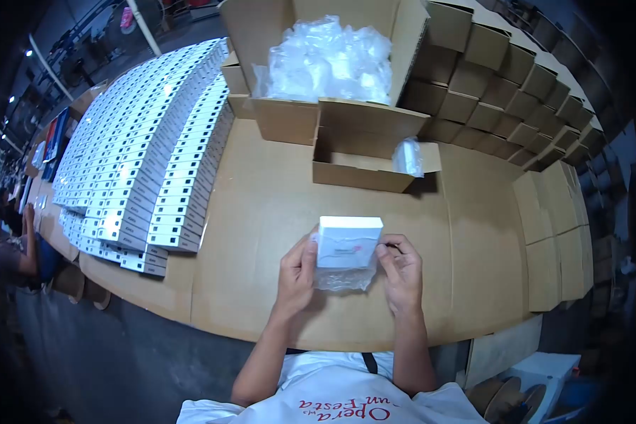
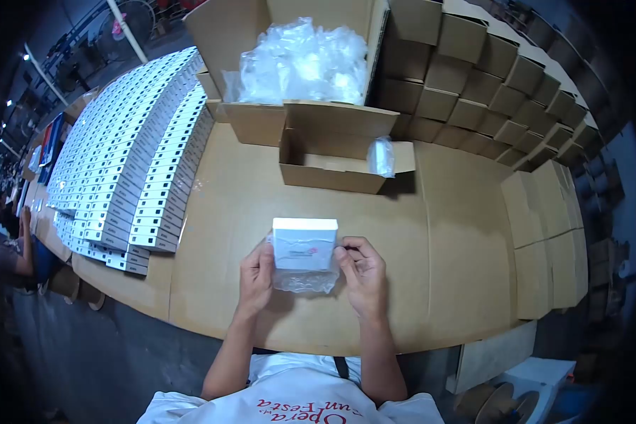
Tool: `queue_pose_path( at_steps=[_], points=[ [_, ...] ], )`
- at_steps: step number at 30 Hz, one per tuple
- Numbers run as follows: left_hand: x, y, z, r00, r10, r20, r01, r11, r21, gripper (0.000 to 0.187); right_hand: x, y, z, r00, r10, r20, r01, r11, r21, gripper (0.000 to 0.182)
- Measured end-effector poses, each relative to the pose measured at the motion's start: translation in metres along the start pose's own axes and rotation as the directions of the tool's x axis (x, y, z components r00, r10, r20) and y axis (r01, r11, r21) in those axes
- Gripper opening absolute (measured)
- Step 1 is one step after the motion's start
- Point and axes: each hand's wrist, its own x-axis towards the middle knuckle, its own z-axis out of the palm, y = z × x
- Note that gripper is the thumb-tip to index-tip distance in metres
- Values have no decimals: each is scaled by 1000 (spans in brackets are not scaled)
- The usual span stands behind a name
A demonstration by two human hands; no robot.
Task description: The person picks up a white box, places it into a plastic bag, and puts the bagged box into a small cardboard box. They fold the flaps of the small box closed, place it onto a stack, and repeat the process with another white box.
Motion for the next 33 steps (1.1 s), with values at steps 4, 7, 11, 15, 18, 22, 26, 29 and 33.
queue_pose_path(
  at_steps=[4,7,11,15,18,22,26,29,33],
  points=[
    [10,17,2,991,119,62,-118,993,-23,47,2,0,1,997,-72,13,73,997,-24,15],
    [8,12,4,987,115,114,-113,993,-25,52,2,-4,1,994,-105,43,107,993,-46,12],
    [8,1,7,995,69,79,-49,972,-228,58,4,-2,-5,987,-98,125,92,994,54,29],
    [9,12,12,995,22,93,10,944,-331,64,-1,-20,4,977,-57,204,91,982,-165,52],
    [8,13,16,991,19,130,29,936,-351,63,-1,-3,-1,982,43,181,-9,983,-184,39],
    [3,19,11,977,108,184,-103,994,-34,65,-1,-3,-2,987,-8,161,27,993,-117,27],
    [1,14,11,971,-50,233,87,985,-149,38,1,-1,-3,970,-85,229,132,971,-199,22],
    [0,19,9,976,-161,144,187,963,-193,14,6,5,-9,947,-162,278,221,956,-195,17],
    [1,25,7,980,-198,26,200,973,-118,18,7,-9,-13,988,-61,144,90,976,-199,9]
  ],
)
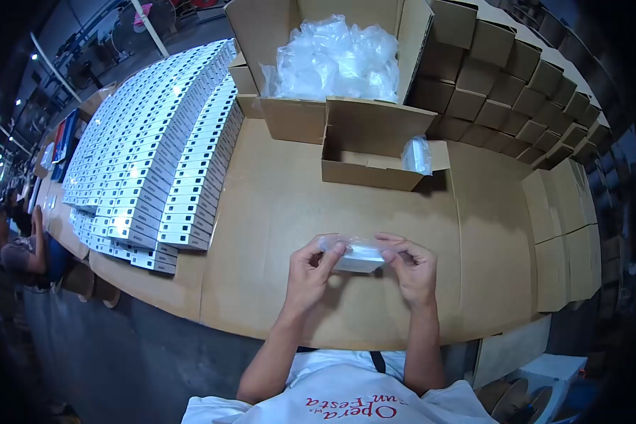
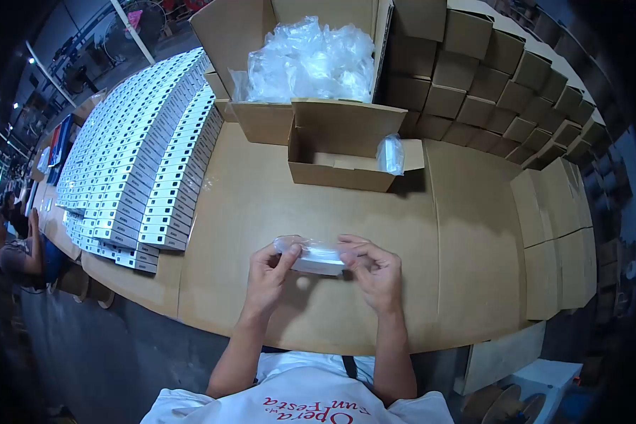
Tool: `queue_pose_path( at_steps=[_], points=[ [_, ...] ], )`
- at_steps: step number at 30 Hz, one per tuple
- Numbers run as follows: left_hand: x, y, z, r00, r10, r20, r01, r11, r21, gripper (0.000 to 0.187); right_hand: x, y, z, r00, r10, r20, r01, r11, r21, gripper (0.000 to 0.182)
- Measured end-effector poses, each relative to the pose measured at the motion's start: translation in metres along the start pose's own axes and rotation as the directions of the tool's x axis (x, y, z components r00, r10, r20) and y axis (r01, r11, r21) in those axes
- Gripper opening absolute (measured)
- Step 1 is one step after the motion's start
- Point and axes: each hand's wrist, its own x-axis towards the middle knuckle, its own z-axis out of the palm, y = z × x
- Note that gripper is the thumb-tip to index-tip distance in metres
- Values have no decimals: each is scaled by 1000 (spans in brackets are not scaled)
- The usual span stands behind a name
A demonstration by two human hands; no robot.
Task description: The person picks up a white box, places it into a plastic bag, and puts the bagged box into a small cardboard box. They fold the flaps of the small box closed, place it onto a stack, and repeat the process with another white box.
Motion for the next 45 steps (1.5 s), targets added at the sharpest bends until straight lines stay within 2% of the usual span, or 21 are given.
queue_pose_path(
  at_steps=[4,7,8,11,15,18,19,20,23,26,31,34,36,37,38,40,41,42,45],
  points=[
    [5,-1,-3,995,-16,-98,4,992,-125,23,5,-3,-13,972,-38,-232,61,994,92,7],
    [8,-3,-5,996,2,-93,-13,993,-118,24,7,-20,-1,952,-304,39,306,950,-69,14],
    [9,-5,-3,995,48,-84,-57,992,-113,24,8,-21,5,949,-291,119,302,949,-88,28],
    [8,-8,1,997,46,-59,-57,980,-192,25,9,-18,11,954,-152,257,214,947,-237,34],
    [7,-16,-3,1000,-3,-29,-4,968,-249,30,10,-19,7,968,-113,223,182,931,-318,37],
    [7,-25,-6,997,5,-79,-14,994,-110,33,11,-21,8,965,-166,205,231,907,-353,36],
    [6,-26,-6,997,11,-82,-23,989,-146,34,11,-21,7,962,-188,201,251,896,-365,36],
    [6,-26,-5,996,17,-84,-32,983,-182,35,9,-23,8,975,-134,178,190,920,-344,34],
    [7,-24,0,996,22,-83,-43,965,-259,38,10,-32,9,975,-170,142,217,857,-468,33],
    [7,-28,-3,996,34,-87,-53,972,-230,38,11,-30,4,964,-202,175,267,772,-577,32],
    [7,-15,-6,995,27,-96,-43,984,-173,40,15,-33,4,949,-232,213,313,770,-557,31],
    [8,-28,-21,995,-19,-94,-10,954,-299,31,18,-41,2,932,-266,246,362,733,-576,30],
    [11,-24,-25,955,240,-174,-247,969,-18,24,21,-42,-1,928,-287,239,373,739,-561,29],
    [10,-20,-28,908,372,-192,-352,927,132,21,22,-42,-4,914,-301,272,405,705,-582,28],
    [6,-9,-28,894,421,-154,-386,897,215,23,23,-42,-6,900,-310,306,435,672,-599,28],
    [-1,17,-22,784,613,97,-577,662,478,35,24,-43,-7,882,-311,354,470,622,-626,28],
    [-2,26,-19,712,660,241,-654,498,569,41,23,-45,-5,879,-305,367,476,606,-637,27],
    [-1,27,-17,728,602,327,-652,460,603,58,22,-46,-3,875,-298,381,482,591,-646,27],
    [8,15,-21,707,571,417,-687,415,597,57,23,-45,-3,870,-314,381,491,628,-604,28]
  ],
)
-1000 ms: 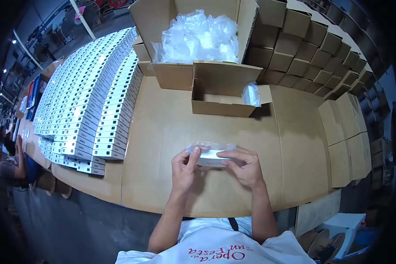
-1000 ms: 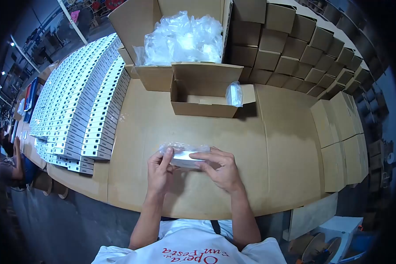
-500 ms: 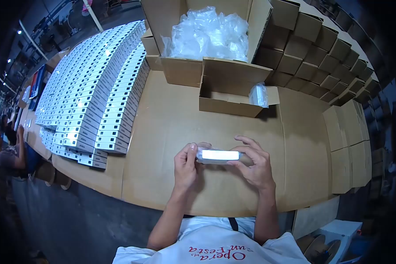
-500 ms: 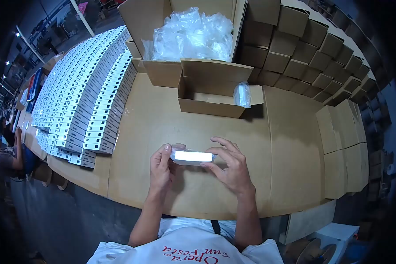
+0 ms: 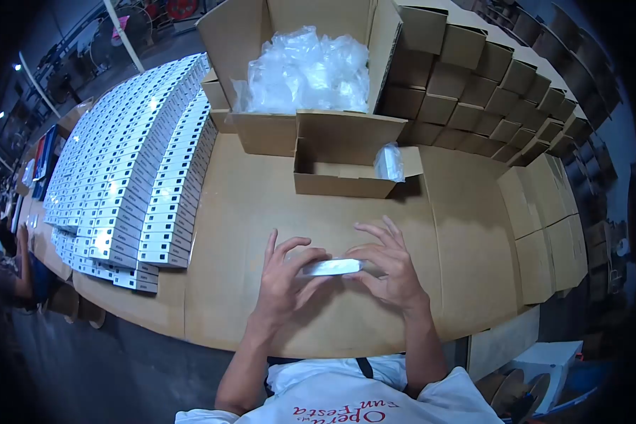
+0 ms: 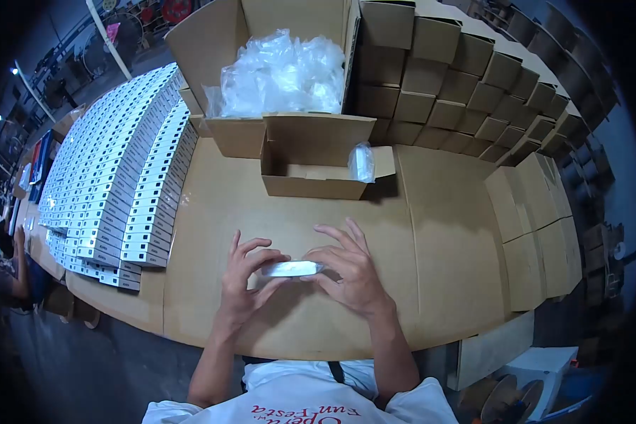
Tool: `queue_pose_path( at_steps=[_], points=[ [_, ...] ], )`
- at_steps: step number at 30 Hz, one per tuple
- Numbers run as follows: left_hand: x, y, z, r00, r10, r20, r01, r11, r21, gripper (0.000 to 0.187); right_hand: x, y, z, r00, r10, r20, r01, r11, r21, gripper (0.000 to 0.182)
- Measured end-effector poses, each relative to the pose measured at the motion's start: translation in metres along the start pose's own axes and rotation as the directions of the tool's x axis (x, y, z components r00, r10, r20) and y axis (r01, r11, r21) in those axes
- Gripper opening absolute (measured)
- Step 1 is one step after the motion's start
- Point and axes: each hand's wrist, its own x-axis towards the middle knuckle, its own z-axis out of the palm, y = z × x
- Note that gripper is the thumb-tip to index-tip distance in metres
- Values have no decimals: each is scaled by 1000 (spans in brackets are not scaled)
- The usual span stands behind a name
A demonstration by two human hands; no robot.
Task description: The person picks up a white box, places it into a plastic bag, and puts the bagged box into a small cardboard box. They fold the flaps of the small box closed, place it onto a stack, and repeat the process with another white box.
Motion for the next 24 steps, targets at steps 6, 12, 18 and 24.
queue_pose_path(
  at_steps=[6,12,18,24],
  points=[
    [-9,-16,9,990,-133,47,141,963,-228,50,-3,-5,-8,1000,14,-11,-15,998,-57,26],
    [-3,-18,3,990,-98,105,122,958,-259,59,0,-5,-15,996,-32,79,31,999,8,23],
    [-8,-11,-49,963,-255,-90,240,959,-149,59,21,12,-26,959,51,-280,-80,992,-96,20],
    [-60,-25,-116,934,-282,-218,331,912,242,47,60,57,-3,663,252,-705,-204,967,153,15]
  ],
)
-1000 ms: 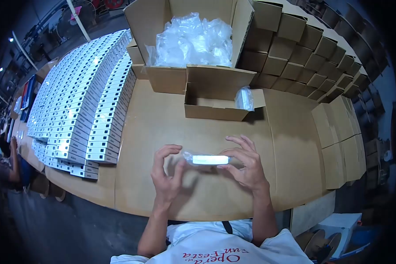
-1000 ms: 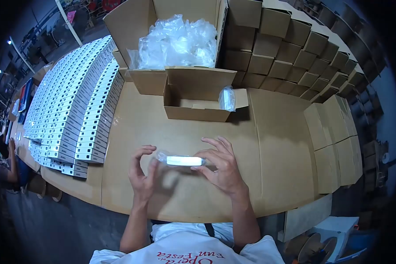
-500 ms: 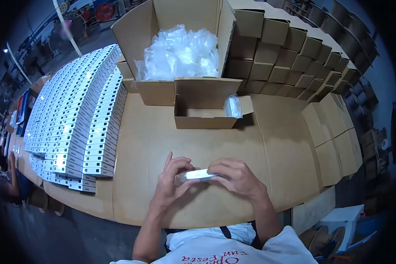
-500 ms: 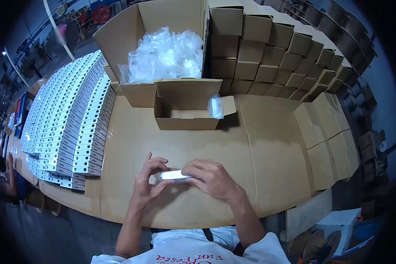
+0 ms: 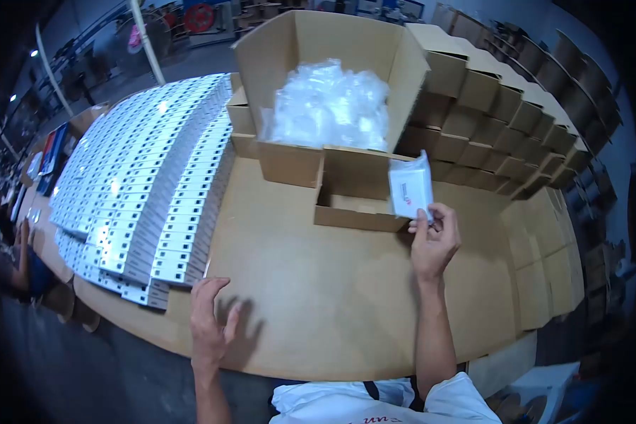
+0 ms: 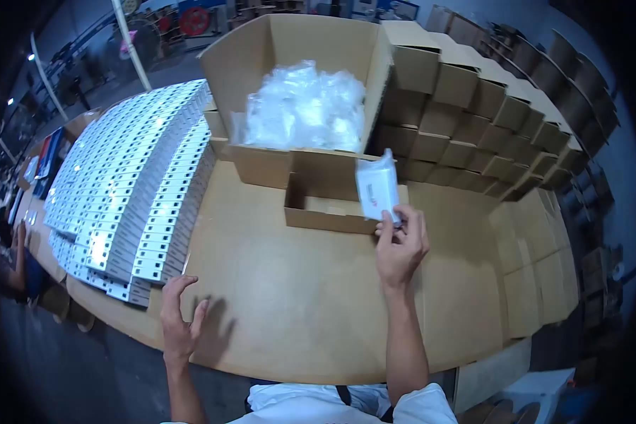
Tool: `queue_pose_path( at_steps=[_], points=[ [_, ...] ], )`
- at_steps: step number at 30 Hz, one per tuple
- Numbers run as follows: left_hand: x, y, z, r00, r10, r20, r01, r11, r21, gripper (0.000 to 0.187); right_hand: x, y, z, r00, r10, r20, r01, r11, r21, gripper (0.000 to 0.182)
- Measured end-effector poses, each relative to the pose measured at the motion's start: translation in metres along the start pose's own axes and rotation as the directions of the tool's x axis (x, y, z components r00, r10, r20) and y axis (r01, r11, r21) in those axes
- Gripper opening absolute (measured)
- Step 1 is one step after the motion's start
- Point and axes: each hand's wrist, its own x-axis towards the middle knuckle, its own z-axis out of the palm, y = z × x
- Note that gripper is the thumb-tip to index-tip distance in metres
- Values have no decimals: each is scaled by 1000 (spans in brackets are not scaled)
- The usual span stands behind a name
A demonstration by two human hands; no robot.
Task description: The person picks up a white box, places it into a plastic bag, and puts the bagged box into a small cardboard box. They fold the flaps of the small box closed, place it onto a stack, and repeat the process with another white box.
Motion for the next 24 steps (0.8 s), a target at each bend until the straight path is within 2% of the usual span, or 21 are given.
queue_pose_path(
  at_steps=[2,3,6,8,10,12,13,14,16,19,22,23,24],
  points=[
    [-11,-19,-17,999,38,-39,-30,984,176,46,6,7,17,999,-7,-49,5,999,-51,15],
    [-15,-28,-23,997,13,-77,-2,989,146,45,8,12,22,999,-21,-46,17,997,-77,17],
    [-22,-51,-36,995,0,-95,25,967,253,44,4,34,29,994,-85,-65,70,977,-200,20],
    [-24,-55,-45,996,-17,-90,40,964,262,42,10,46,28,974,-225,6,209,892,-400,22],
    [-28,-57,-49,994,-22,-103,53,951,305,40,12,34,27,959,-278,61,272,835,-478,21],
    [-33,-69,-46,994,-22,-108,56,946,319,38,22,55,20,902,-397,166,418,713,-563,20],
    [-32,-73,-46,993,-18,-116,55,946,319,39,19,45,23,943,-298,147,327,751,-573,18],
    [-30,-73,-44,993,-18,-117,55,947,316,39,22,56,23,938,-304,166,344,748,-567,19],
    [-29,-74,-40,992,-24,-127,68,933,354,40,22,50,27,969,-179,169,243,807,-538,18],
    [-25,-82,-34,983,-26,-183,94,922,375,38,29,82,25,965,-147,215,241,821,-518,16],
    [-26,-87,-33,971,-36,-234,119,929,351,36,31,90,22,962,-92,257,235,762,-603,17],
    [-27,-89,-35,970,-40,-238,120,935,334,37,33,96,22,974,-58,221,186,763,-619,17],
    [-28,-89,-35,970,-46,-239,122,942,313,39,37,106,21,970,-92,226,216,757,-617,17]
  ],
)
